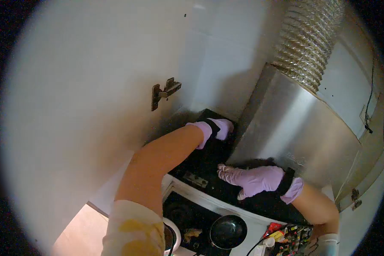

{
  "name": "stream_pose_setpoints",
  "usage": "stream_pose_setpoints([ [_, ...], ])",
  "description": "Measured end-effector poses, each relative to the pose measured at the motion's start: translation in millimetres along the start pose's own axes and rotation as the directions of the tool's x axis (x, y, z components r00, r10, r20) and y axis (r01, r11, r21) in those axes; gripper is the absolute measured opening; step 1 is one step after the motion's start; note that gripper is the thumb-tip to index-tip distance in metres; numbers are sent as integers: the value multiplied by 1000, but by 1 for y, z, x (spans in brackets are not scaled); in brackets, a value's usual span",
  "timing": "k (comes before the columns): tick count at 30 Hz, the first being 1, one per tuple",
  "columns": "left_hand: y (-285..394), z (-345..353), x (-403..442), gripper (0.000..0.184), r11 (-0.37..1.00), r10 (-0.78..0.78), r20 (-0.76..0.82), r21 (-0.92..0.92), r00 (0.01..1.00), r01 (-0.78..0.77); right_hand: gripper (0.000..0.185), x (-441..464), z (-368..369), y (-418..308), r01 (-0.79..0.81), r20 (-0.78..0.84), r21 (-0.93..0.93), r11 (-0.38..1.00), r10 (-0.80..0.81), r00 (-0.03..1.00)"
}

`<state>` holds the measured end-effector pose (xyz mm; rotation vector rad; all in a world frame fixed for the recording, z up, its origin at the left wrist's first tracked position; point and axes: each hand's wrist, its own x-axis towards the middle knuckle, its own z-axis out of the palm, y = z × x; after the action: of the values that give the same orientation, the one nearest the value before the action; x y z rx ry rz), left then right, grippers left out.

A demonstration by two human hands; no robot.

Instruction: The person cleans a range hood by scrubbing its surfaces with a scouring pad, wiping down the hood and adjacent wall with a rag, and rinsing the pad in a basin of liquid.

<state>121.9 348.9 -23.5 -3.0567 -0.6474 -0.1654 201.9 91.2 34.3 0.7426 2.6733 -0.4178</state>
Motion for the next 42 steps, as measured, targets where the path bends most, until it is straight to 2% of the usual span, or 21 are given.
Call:
stream_pose_setpoints([
  [1,28,-26,-31,29,1000,-2,-2,0,1000,2,94,1,2,4,1,1,-2,1000,-1,1000],
  [3,80,-77,-88,30,949,-315,272,97,909,299,94,6,7,18,73,25,-33,997,-73,997],
  [4,91,-91,-115,27,944,-280,177,-130,944,304,94,5,-3,5,5,60,11,1000,-6,998],
  [7,96,-81,-125,31,955,-183,280,-178,942,239,93,5,-9,2,-12,86,2,1000,12,996],
  [8,89,-69,-119,31,995,-66,238,-57,969,82,91,3,1,18,46,50,-1,999,-46,998],
  [9,85,-62,-117,31,995,-70,239,-55,969,85,91,2,-6,6,50,48,-2,999,-49,998],
  [11,81,-55,-125,33,999,46,303,-22,952,-41,88,0,-27,-23,-109,131,30,994,104,986],
  [12,123,-93,-160,29,966,-145,302,-164,942,201,84,-1,-22,-22,-122,104,2,993,121,987],
  [16,125,-87,-171,27,965,-84,305,-210,948,154,80,-3,-30,-44,-231,163,-12,973,230,959],
  [18,140,-102,-188,28,950,-22,328,-287,944,122,75,-12,-44,-68,-431,384,-20,902,405,830],
  [21,143,-102,-191,29,933,-92,356,-296,930,206,73,-40,-41,-74,-422,263,-13,906,411,873],
  [22,145,-98,-184,26,952,-142,370,-204,918,229,73,-42,-31,-61,-423,258,-9,906,411,874],
  [24,136,-85,-171,25,967,-137,327,-163,935,198,45,-36,-2,-21,-171,-5,-110,979,172,985],
  [28,137,-88,-161,21,971,-140,242,-157,960,181,46,-39,14,-12,-46,-212,-236,971,-5,977],
  [30,144,-97,-159,20,949,-196,267,-191,943,251,78,-40,-5,-28,-203,150,-3,979,201,968],
  [32,139,-96,-154,21,921,-249,299,-222,921,321,78,-41,-15,-39,-186,161,-21,982,187,969],
  [34,131,-90,-151,25,945,-161,225,-247,961,215,77,-38,-14,-35,-168,172,-36,985,172,970],
  [37,129,-93,-146,24,948,-188,235,-210,954,239,75,-33,-6,-20,-99,129,-49,994,105,986],
  [39,121,-92,-130,24,938,-237,334,-166,912,304,58,-28,1,-13,-26,-41,-180,983,19,999],
  [41,114,-90,-124,24,924,-290,418,-112,861,366,64,-21,2,-5,-18,-1,-104,994,18,1000],
  [42,120,-95,-129,25,941,-284,326,-88,902,328,71,-18,-1,-5,-12,38,-29,1000,13,999],
])
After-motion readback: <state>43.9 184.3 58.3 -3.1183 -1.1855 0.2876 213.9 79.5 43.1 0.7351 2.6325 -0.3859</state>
